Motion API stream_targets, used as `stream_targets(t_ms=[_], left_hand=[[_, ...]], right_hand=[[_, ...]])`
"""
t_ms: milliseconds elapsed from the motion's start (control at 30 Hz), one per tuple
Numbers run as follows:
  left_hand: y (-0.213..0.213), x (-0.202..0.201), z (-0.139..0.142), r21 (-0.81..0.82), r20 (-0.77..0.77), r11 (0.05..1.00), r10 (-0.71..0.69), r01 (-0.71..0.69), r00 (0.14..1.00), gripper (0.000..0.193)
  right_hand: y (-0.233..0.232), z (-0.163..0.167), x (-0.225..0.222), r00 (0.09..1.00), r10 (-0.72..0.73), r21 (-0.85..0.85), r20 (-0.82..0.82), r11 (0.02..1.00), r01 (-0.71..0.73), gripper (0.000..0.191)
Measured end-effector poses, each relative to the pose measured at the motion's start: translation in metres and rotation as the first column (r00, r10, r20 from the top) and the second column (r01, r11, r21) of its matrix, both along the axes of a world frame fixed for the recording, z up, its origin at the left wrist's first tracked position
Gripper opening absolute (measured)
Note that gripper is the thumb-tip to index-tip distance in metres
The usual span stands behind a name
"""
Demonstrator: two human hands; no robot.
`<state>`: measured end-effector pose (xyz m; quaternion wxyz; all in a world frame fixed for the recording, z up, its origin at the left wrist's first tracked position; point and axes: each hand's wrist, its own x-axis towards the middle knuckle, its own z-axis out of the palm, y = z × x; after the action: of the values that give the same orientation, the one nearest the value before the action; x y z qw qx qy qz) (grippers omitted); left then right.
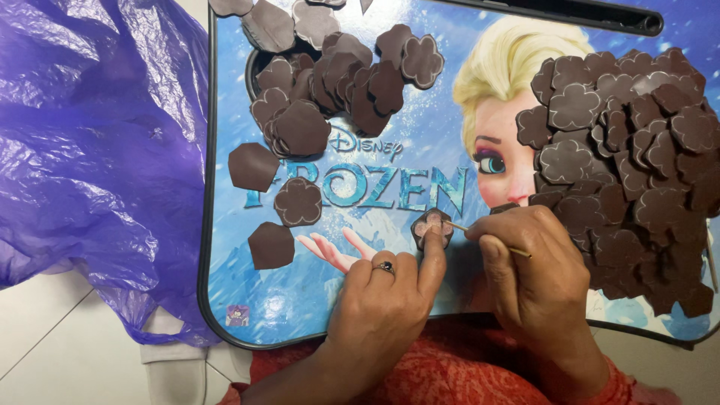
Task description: The person uses a small pointed tool to trace and cut a flower-shaped pattern on a dark paper cutout. They repeatedly pick up, trace, and set down the cutout on a Frozen-themed tray.
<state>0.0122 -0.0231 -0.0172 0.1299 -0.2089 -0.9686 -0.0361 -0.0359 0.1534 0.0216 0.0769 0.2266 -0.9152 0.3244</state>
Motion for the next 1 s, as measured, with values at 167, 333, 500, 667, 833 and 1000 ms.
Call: stream_targets(t_ms=[167, 333, 500, 667, 833, 1000], left_hand=[[0.003, -0.001, -0.002, -0.054, -0.006, 0.998, -0.014, 0.013, 1.000, 0.052], [0.006, 0.001, -0.002, -0.021, 0.007, 1.000, -0.001, 0.001, 1.000, 0.049], [0.009, 0.001, -0.002, -0.022, -0.011, 1.000, 0.013, -0.014, 1.000, 0.044], [0.010, 0.002, -0.001, -0.019, -0.009, 1.000, 0.013, -0.013, 1.000, 0.044], [0.009, 0.003, -0.002, -0.031, 0.010, 1.000, -0.001, 0.001, 1.000, 0.048], [0.008, 0.003, -0.003, -0.015, -0.003, 1.000, -0.003, 0.003, 1.000, 0.047]], right_hand=[[0.006, 0.001, 0.003, 1.000, -0.020, 0.000, -0.004, 1.000, 0.020, 0.001], [0.010, 0.001, 0.006, 1.000, -0.020, 0.014, -0.004, 1.000, 0.020, 0.001], [0.013, 0.002, 0.007, 1.000, -0.023, 0.010, 0.004, 1.000, 0.023, 0.002], [0.011, 0.002, 0.009, 1.000, 0.001, -0.002, 0.022, 1.000, -0.001, 0.002], [0.009, 0.001, 0.009, 1.000, -0.001, -0.009, 0.013, 1.000, 0.002, 0.003], [0.011, 0.000, 0.008, 0.999, -0.036, -0.026, 0.035, 0.999, 0.037, 0.003]])
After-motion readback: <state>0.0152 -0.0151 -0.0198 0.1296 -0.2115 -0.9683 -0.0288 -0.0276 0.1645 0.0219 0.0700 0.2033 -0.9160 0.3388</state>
